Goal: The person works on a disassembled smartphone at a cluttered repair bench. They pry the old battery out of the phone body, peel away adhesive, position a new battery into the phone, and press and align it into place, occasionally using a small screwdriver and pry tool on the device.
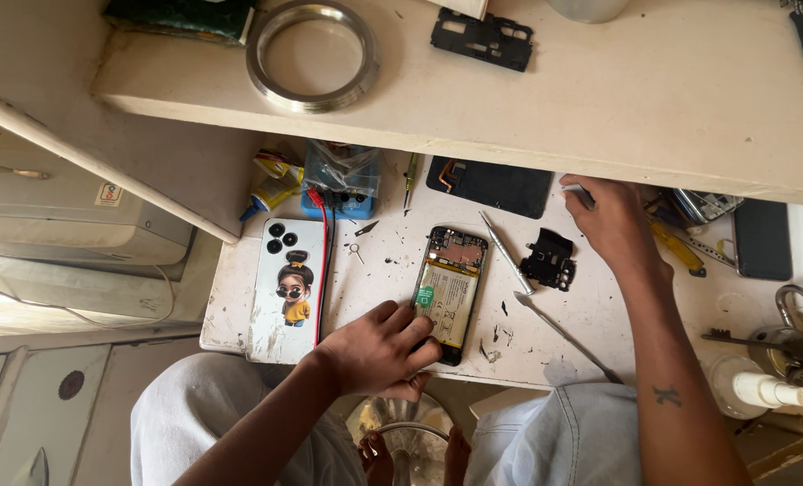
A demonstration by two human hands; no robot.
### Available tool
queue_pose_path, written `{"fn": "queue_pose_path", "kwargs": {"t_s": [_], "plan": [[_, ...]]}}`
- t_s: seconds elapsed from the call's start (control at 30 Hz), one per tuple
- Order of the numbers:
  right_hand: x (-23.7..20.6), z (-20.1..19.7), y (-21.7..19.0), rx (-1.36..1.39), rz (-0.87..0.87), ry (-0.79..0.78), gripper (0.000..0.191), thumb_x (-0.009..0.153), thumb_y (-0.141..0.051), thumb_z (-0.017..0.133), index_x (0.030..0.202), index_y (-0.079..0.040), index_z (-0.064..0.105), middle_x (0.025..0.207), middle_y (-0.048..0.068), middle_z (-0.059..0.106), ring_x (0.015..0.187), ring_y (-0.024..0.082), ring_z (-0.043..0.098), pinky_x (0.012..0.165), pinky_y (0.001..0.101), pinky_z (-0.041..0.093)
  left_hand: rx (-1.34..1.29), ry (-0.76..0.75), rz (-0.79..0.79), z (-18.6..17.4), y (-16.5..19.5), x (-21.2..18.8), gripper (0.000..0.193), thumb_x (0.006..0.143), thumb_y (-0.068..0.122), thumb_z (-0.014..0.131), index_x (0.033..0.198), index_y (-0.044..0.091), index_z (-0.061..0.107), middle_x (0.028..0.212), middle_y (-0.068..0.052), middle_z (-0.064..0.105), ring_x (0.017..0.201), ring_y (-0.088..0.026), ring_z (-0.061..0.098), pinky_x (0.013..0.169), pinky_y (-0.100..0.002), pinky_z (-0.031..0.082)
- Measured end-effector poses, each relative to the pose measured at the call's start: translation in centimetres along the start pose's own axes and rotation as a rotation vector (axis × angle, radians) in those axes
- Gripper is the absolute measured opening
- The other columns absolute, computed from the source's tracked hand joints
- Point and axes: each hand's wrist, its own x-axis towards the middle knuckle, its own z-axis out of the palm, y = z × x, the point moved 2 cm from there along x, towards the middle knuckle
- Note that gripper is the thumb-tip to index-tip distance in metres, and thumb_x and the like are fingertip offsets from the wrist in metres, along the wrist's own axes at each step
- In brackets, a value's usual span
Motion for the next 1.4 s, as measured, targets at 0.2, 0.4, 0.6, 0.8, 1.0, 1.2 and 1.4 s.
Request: {"fn": "queue_pose_path", "kwargs": {"t_s": [0.2, 0.4, 0.6, 0.8, 1.0, 1.2, 1.4], "plan": [[0.4, 1.6, 0.9, -0.137, -0.126, 0.011, 0.005, 0.093, -0.003, 0.073, 0.098, -0.002, 0.072, 0.093, 0.017, 0.071, 0.094, 0.035, 0.067, 0.099, 0.0502, 0.049, 0.026, -0.028, 0.002, 0.1, -0.1, 0.0, 0.037, 0.092, 0.046, 0.064, 0.102, 0.013, 0.053, 0.104, -0.011, 0.056, 0.101, -0.033, 0.062, 0.089, -0.044, 0.052], [0.1, 1.2, -0.8, -0.18, -0.151, 0.113, 0.011, 0.093, -0.004, 0.076, 0.098, -0.003, 0.066, 0.102, 0.016, 0.067, 0.104, 0.039, 0.063, 0.1, 0.0512, 0.047, 0.013, -0.004, 0.001, -0.1, 0.0, 0.0, 0.035, 0.091, 0.044, 0.065, 0.101, 0.013, 0.053, 0.104, -0.011, 0.056, 0.102, -0.033, 0.062, 0.088, -0.043, 0.051], [-2.5, -0.2, -7.3, 0.187, -0.132, 0.099, 0.013, 0.085, -0.005, 0.077, 0.093, -0.006, 0.067, 0.103, 0.008, 0.064, 0.095, 0.026, 0.065, 0.076, 0.0375, 0.051, 0.062, -0.008, -0.003, -0.1, 0.0, 0.2, 0.037, 0.09, 0.045, 0.065, 0.099, 0.011, 0.051, 0.102, -0.012, 0.056, 0.099, -0.034, 0.063, 0.087, -0.043, 0.051], [-6.2, 0.9, -12.4, 0.33, 0.011, -0.04, 0.01, 0.085, -0.006, 0.077, 0.091, -0.006, 0.069, 0.097, 0.003, 0.066, 0.083, 0.017, 0.066, 0.064, 0.0298, 0.05, 0.038, 0.008, -0.023, -0.1, 0.1, 0.2, 0.037, 0.092, 0.045, 0.064, 0.098, 0.011, 0.051, 0.101, -0.011, 0.056, 0.095, -0.031, 0.062, 0.084, -0.041, 0.051], [-6.2, 2.8, -13.3, 0.384, 0.024, 0.011, 0.008, 0.088, -0.006, 0.076, 0.095, -0.005, 0.07, 0.096, 0.004, 0.066, 0.078, 0.017, 0.063, 0.063, 0.0308, 0.048, 0.032, 0.04, -0.033, -0.5, 0.2, 0.4, 0.036, 0.09, 0.043, 0.065, 0.099, 0.011, 0.051, 0.101, -0.011, 0.056, 0.092, -0.03, 0.061, 0.082, -0.041, 0.051], [-6.2, 4.5, -14.0, 0.371, -0.02, 0.039, 0.006, 0.09, -0.004, 0.075, 0.094, -0.003, 0.071, 0.097, 0.006, 0.062, 0.086, 0.019, 0.063, 0.066, 0.0311, 0.051, 0.036, 0.104, -0.022, -0.7, 0.2, 0.5, 0.035, 0.088, 0.042, 0.064, 0.1, 0.012, 0.051, 0.103, -0.011, 0.056, 0.096, -0.032, 0.062, 0.084, -0.041, 0.05], [-6.4, 4.5, -13.2, 0.417, 0.045, -0.024, 0.007, 0.089, -0.005, 0.074, 0.096, -0.003, 0.072, 0.099, 0.004, 0.064, 0.087, 0.018, 0.066, 0.064, 0.0306, 0.051, -0.013, 0.038, -0.038, -0.6, 0.2, 0.6, 0.035, 0.089, 0.041, 0.065, 0.101, 0.011, 0.052, 0.103, -0.011, 0.057, 0.093, -0.03, 0.061, 0.084, -0.042, 0.05]]}}
